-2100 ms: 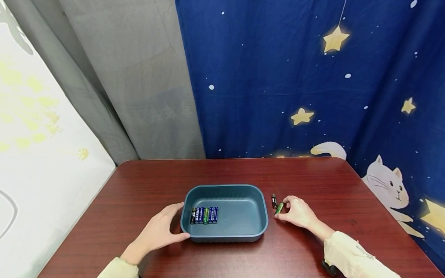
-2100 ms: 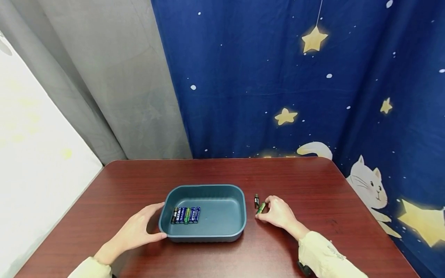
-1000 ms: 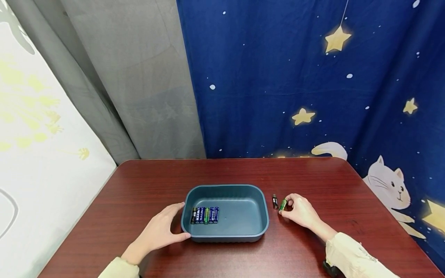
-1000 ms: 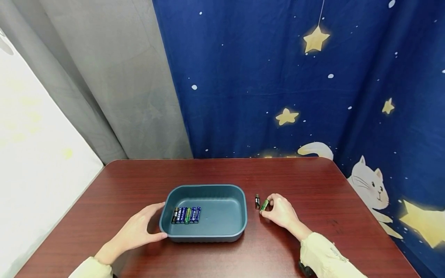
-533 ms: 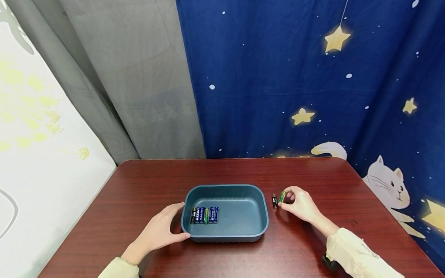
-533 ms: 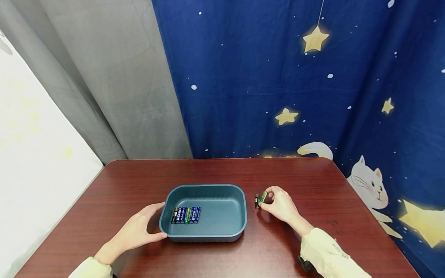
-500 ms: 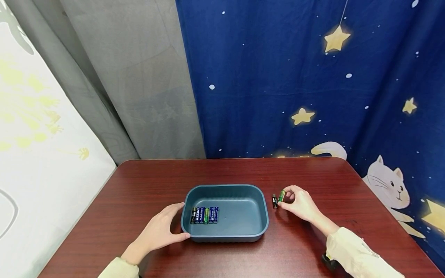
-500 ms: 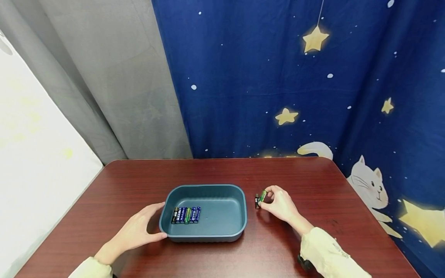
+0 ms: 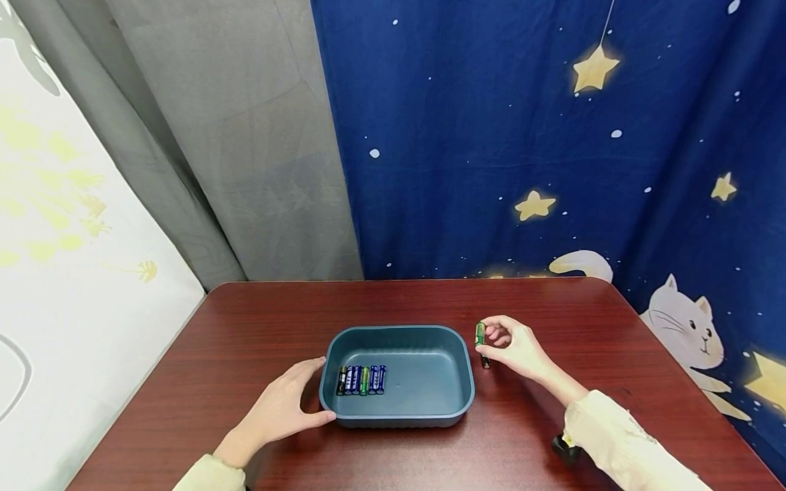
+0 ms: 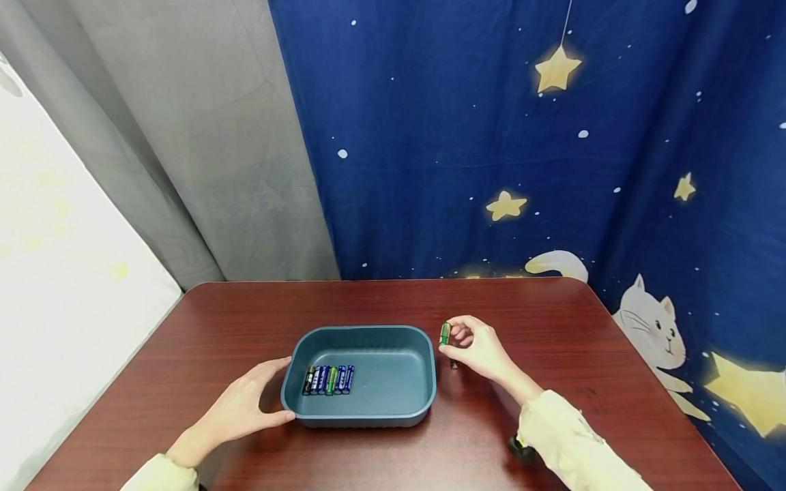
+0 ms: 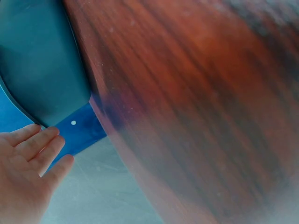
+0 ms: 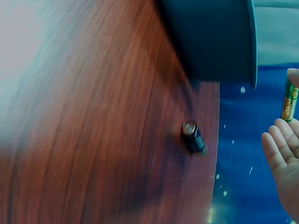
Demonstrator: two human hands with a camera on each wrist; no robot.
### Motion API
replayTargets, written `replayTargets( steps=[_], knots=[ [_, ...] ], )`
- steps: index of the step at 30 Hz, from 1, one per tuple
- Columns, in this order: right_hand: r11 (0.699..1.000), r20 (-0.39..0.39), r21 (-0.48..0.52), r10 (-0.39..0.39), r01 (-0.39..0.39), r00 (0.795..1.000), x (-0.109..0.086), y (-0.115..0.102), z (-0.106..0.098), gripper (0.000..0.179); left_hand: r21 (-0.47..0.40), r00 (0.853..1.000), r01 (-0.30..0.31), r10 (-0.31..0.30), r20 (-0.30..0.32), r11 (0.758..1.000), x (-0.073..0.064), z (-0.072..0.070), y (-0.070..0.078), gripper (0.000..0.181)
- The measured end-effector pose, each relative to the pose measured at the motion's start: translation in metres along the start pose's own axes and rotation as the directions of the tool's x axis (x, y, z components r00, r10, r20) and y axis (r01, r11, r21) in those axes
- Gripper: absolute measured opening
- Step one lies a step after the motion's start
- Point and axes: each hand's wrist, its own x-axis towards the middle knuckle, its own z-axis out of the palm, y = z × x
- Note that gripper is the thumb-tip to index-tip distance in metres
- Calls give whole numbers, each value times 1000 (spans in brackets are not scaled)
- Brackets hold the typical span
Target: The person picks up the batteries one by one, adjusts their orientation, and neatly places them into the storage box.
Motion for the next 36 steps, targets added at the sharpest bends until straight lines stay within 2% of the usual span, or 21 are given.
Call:
replayTargets(
  steps=[5, 8, 17, 24, 36],
  knots=[
    [998, 35, 61, -32, 30, 999, 1, -36, 6, 39, 4, 1000, -4, 4, -4, 1000, 0, 0, -1, 86],
    [996, 56, 76, -50, 46, 997, 3, -47, 11, 39, 5, 1000, -5, 5, -4, 1000, 0, 1, -1, 86],
    [992, 100, 58, -120, 114, 988, 18, -25, 42, 41, 1, 1000, 3, -3, -3, 1000, -1, 0, 0, 85],
    [985, 135, 73, -164, 156, 977, 24, -32, 59, 42, -10, 1000, 15, -15, 5, 1000, 0, 1, -1, 85],
    [981, 207, 75, -190, 178, 960, 28, -39, 83, 40, -6, 1000, 18, -18, 8, 1000, -1, 1, 0, 86]
  ],
)
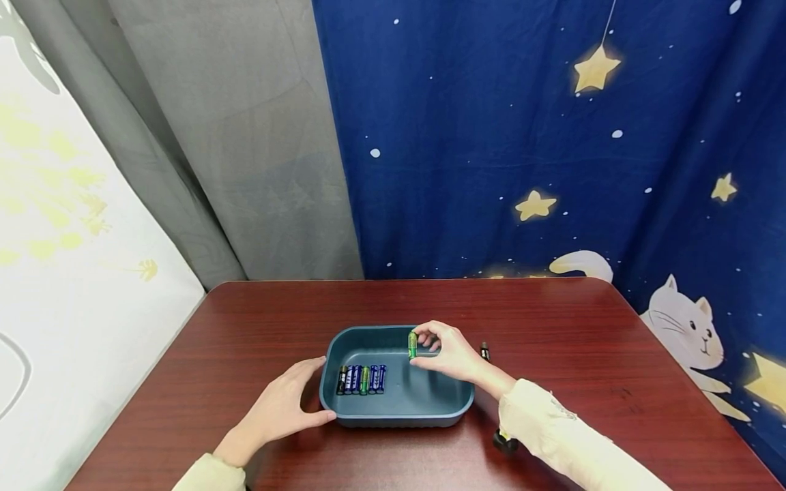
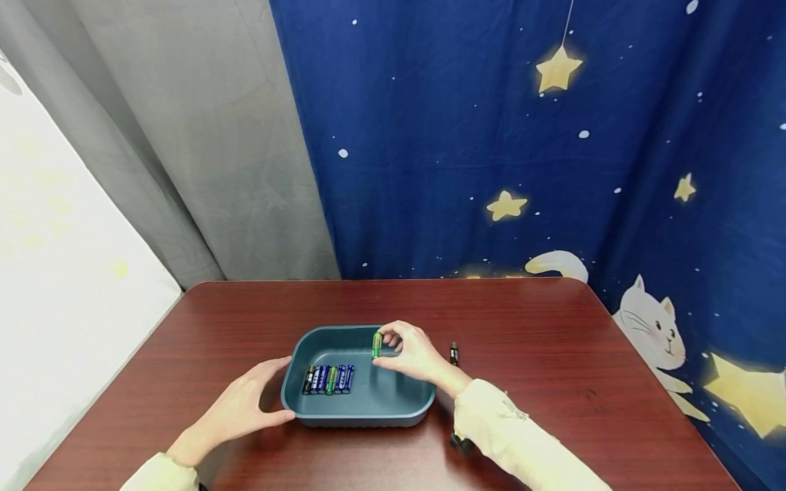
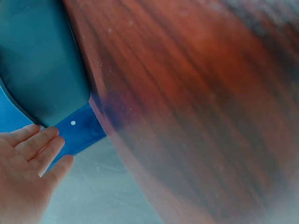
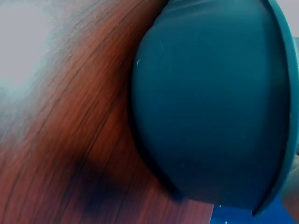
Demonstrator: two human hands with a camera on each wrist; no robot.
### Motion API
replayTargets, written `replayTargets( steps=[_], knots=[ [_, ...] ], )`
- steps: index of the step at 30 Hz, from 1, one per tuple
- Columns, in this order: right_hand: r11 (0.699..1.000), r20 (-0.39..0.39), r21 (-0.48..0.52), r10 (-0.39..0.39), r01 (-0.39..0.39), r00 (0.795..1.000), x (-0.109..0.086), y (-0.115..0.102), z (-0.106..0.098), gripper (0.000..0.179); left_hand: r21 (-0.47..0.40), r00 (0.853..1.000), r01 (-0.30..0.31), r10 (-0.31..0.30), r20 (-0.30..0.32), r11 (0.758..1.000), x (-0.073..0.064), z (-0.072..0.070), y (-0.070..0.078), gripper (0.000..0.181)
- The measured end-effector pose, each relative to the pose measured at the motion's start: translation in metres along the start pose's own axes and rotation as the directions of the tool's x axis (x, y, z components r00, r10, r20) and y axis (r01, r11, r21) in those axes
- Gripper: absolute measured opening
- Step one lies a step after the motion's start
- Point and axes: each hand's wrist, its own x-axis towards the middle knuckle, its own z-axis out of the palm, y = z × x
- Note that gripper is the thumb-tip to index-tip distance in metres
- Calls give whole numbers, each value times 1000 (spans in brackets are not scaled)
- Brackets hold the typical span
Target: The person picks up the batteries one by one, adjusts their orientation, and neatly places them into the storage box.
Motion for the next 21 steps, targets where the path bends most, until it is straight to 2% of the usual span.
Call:
replayTargets(
  steps=[8, 14, 21],
  knots=[
    [999, 72, -21, 31, -30, 997, 6, -3, 13, 43, -6, 1000, -3, 3, -1, 1000, 0, 0, 0, 86],
    [996, 96, -84, 20, -11, 995, 9, -4, 23, 42, -13, 1000, 10, -10, 4, 1000, 0, -1, 0, 85],
    [994, 153, -109, 12, 5, 988, 11, -5, 33, 42, -7, 1000, 16, -16, 14, 1000, 0, -1, 0, 86]
  ],
)
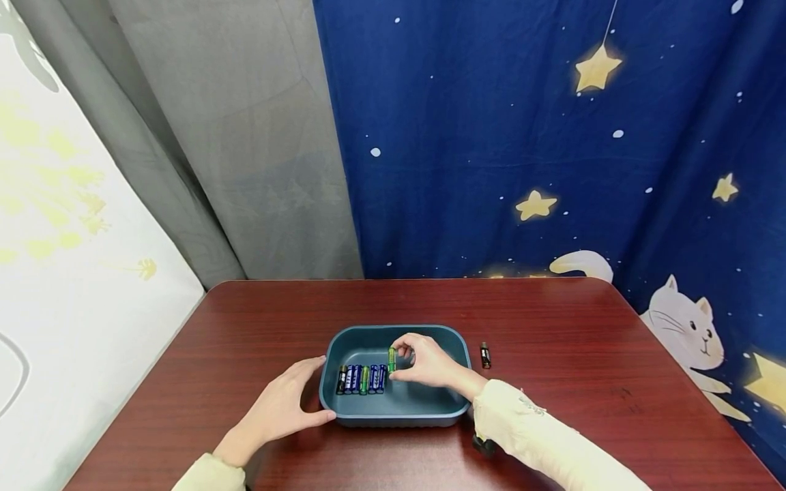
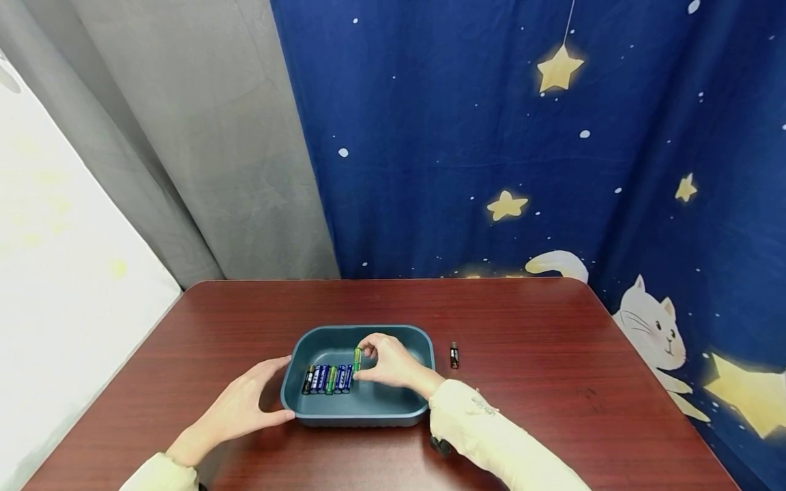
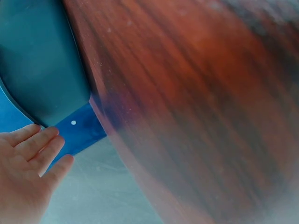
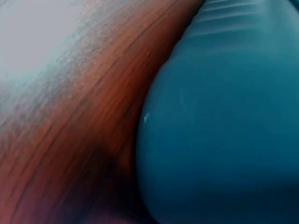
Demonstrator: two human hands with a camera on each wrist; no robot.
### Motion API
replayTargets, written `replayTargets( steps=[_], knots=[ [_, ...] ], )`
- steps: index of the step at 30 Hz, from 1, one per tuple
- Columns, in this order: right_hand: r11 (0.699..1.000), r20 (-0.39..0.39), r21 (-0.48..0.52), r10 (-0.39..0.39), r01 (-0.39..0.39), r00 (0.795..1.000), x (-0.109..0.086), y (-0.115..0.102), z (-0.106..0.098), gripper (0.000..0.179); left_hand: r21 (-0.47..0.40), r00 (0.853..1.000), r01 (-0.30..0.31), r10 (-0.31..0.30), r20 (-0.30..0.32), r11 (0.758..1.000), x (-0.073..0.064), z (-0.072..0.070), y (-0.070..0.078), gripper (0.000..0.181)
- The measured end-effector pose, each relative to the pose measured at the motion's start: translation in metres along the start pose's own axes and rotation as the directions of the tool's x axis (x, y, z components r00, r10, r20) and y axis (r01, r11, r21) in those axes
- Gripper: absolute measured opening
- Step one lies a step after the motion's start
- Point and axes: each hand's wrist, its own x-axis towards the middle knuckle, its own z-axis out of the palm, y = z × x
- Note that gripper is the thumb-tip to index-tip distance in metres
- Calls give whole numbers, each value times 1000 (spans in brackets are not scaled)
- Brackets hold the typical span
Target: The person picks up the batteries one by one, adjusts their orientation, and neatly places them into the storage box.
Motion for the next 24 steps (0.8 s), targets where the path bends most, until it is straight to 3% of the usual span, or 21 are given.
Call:
replayTargets(
  steps=[11, 24],
  knots=[
    [994, 39, -79, 79, -76, 996, 5, 4, 13, 39, -2, 1000, 0, 0, 6, 1000, 1, -2, 1, 86],
    [974, 130, -211, 113, -84, 985, 6, 3, 22, 41, 2, 1000, 3, -3, 12, 1000, 0, 0, 0, 87]
  ],
)
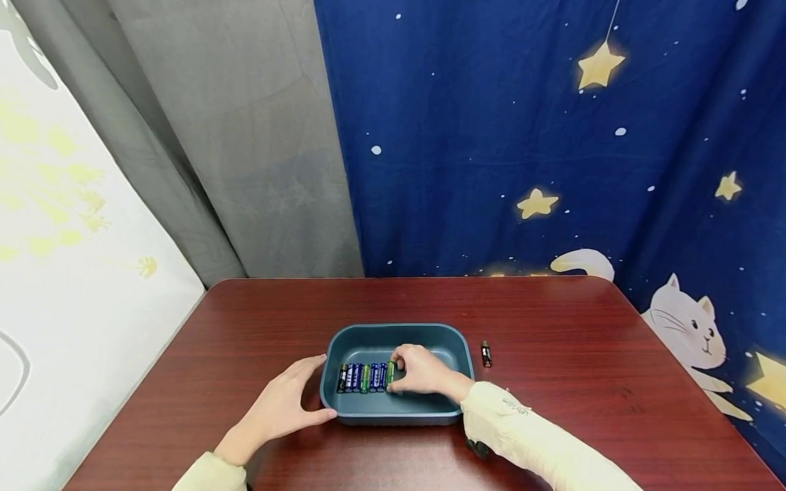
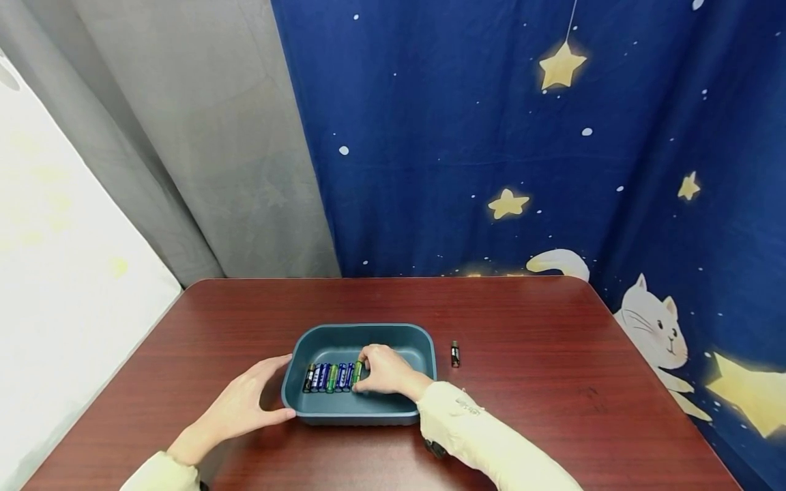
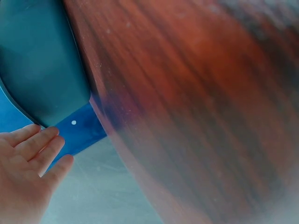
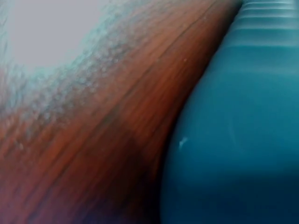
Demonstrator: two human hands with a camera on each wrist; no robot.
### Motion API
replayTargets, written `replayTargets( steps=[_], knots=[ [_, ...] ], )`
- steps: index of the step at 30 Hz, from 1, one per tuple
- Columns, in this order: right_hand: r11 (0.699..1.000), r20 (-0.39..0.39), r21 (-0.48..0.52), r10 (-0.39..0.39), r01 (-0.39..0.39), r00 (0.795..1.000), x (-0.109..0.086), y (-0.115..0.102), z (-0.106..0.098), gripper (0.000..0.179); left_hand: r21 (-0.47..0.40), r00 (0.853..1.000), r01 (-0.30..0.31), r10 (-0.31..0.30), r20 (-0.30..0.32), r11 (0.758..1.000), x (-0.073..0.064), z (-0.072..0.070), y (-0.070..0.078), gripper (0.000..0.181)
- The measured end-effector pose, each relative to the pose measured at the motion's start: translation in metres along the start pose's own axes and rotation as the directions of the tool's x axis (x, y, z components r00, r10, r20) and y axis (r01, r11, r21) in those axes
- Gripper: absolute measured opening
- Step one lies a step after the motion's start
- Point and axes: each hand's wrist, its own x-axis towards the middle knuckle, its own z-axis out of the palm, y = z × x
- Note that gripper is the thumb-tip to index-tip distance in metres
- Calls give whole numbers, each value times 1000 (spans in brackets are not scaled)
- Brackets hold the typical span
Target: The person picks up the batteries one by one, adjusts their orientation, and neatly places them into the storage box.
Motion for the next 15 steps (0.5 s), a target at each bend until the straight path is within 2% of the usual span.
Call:
replayTargets(
  steps=[9, 15],
  knots=[
    [998, 16, -57, 8, -7, 1000, 1, 0, 4, 45, 8, 1000, -10, 10, -11, 1000, 0, 0, 0, 87],
    [1000, 4, -22, -7, 7, 1000, 0, -1, 2, 46, -2, 1000, -8, 8, -12, 1000, 0, 0, 1, 86]
  ],
)
